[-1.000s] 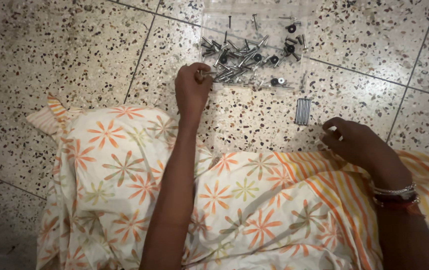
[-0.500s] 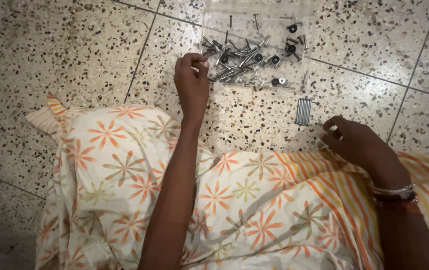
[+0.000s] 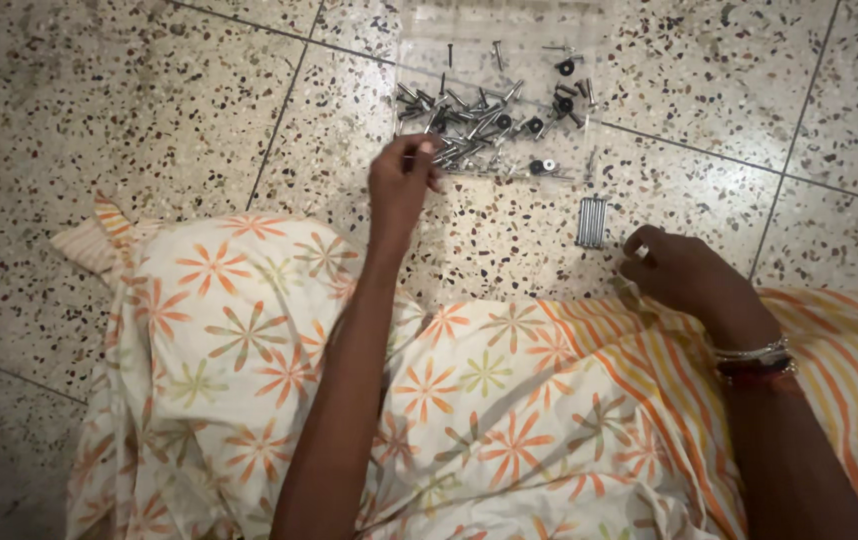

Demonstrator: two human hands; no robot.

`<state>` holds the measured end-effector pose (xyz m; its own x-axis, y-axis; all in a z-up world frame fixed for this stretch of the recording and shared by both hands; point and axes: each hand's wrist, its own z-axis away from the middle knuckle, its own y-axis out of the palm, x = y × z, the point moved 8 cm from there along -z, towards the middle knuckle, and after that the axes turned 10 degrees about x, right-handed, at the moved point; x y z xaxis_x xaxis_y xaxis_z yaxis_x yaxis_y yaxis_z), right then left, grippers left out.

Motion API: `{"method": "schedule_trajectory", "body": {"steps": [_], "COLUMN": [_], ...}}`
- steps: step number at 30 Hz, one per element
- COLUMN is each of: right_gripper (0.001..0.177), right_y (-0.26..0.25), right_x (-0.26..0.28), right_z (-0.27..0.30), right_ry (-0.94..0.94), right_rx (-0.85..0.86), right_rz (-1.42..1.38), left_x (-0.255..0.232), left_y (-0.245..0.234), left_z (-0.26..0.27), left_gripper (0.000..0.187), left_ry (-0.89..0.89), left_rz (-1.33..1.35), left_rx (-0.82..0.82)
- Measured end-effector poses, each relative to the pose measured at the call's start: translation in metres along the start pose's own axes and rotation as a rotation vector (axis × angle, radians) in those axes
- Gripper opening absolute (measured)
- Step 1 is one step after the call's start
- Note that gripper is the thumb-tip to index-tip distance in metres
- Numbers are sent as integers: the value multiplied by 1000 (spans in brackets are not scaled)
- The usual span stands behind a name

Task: The person sits on the floor and assembles small metal hardware components by hand. They pick up screws and black plastic pieces from a clear plastic bag and attach them to a metal strip, repeating the process for multiple units.

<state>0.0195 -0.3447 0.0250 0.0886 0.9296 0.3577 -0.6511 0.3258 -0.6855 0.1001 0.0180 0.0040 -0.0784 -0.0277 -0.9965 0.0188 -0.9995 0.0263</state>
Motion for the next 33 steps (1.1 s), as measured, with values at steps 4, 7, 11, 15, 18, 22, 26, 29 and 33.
{"method": "schedule_trajectory", "body": {"steps": [4, 7, 11, 15, 18, 22, 26, 29, 33], "right_gripper": [37, 37, 36, 35, 36, 37, 37, 36, 37], "right_y": [2, 2, 2, 2, 1, 0, 3, 0, 2], "right_x": [-8, -11, -6, -5, -3, -3, -2, 1, 3], "right_z": [-4, -3, 8, 13, 10, 11, 10, 12, 11], "right_ry": [29, 32, 48, 74, 37, 4, 60, 73, 82], "right_rx": [28, 36, 57, 62, 44, 11, 55, 61, 68], "right_rz": [-25, -53, -134, -160, -125, -107, -118, -122, -118], "left_x": [4, 0, 15, 19, 10, 1, -3, -3, -13], "left_y": [35, 68, 98, 96, 82, 54, 23, -2, -27], "left_z": [14, 27, 40, 48, 43, 26, 17, 15, 10], "left_gripper": [22, 19, 21, 24, 25, 22, 26, 22, 20], "left_ry": [-210, -121, -289, -296, -199, -285, -215, -92, 75], "left_rz": [-112, 8, -257, -558, -655, -477, 77, 149, -165], "left_rx": [103, 230, 371, 359, 269, 127, 21, -85, -217]}}
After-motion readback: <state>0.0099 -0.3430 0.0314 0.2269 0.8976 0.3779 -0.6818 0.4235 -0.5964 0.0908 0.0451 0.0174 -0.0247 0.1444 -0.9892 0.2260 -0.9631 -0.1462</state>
